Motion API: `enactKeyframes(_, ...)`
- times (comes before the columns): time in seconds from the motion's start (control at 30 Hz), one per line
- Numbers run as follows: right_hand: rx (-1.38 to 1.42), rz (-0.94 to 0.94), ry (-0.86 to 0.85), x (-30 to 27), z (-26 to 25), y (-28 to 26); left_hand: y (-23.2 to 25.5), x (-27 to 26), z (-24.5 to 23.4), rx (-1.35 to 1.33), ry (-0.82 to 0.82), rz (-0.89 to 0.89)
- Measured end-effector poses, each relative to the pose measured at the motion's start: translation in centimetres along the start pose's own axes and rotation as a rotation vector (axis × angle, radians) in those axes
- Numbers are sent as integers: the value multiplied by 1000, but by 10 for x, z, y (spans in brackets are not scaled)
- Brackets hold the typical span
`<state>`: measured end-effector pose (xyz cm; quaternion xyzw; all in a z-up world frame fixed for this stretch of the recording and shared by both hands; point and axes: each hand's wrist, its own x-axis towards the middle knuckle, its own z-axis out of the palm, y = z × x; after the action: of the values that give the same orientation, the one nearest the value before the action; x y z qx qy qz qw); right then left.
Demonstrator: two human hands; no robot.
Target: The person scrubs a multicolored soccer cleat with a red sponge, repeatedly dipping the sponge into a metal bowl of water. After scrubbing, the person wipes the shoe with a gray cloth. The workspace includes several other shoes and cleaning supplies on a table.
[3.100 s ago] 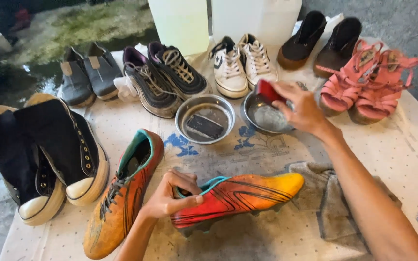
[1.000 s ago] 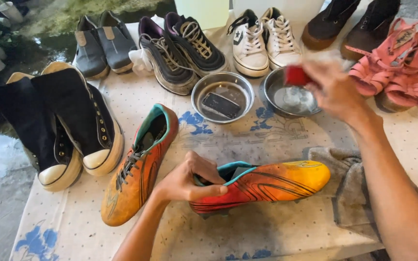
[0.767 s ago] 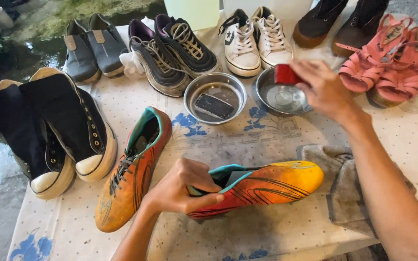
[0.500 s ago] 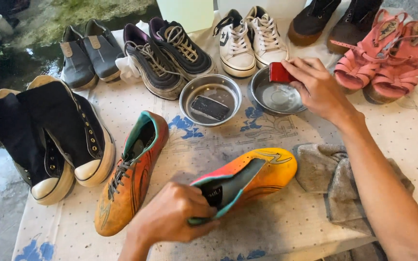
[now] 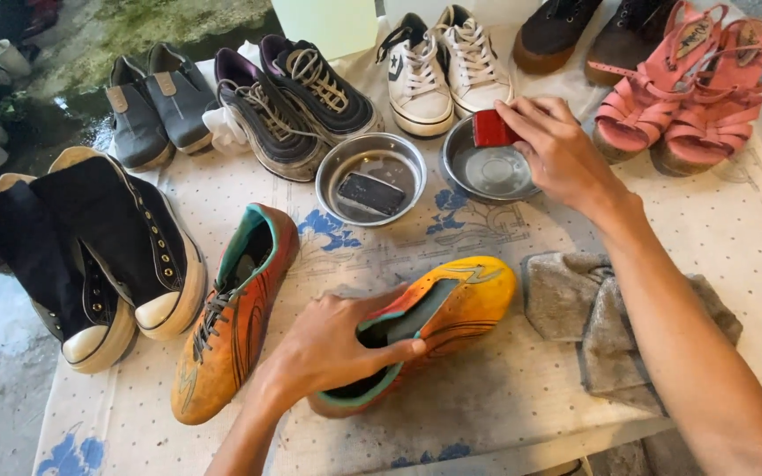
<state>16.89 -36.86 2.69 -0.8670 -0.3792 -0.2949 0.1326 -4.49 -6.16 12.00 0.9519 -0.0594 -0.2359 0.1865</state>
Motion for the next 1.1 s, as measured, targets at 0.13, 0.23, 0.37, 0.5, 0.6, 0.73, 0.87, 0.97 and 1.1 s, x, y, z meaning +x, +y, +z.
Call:
enactKeyframes(0.13,-39,-8,6,0,-1,-1,-1,4,6,21,-30,21)
enactKeyframes(0.23,-25,-12,23,-2,1,-2,-3,7,8,-21,-75,-30)
enactKeyframes(0.37,-34,-21,41,-7,18,16,-16,15,15,-67,4,126)
enactKeyframes(0.5,26,-9,41,-8,21,16,-2,4,1,11,-18,404)
enactKeyframes(0.6,14,-19,41,-11,18,18,-7,17,1,3,-42,535)
enactKeyframes(0.73,47,6,33,-10,13,14,-15,30,6,36,-7,587)
enactKeyframes(0.87,-9,-17,39,-10,19,16,-20,34,9,-41,-3,592)
enactKeyframes(0.97,-8,-18,25,-9,18,11,-23,35,12,-61,6,600)
enactKeyframes(1.1,59,-3,2,-5,17,6,-24,48,13,-63,98,633)
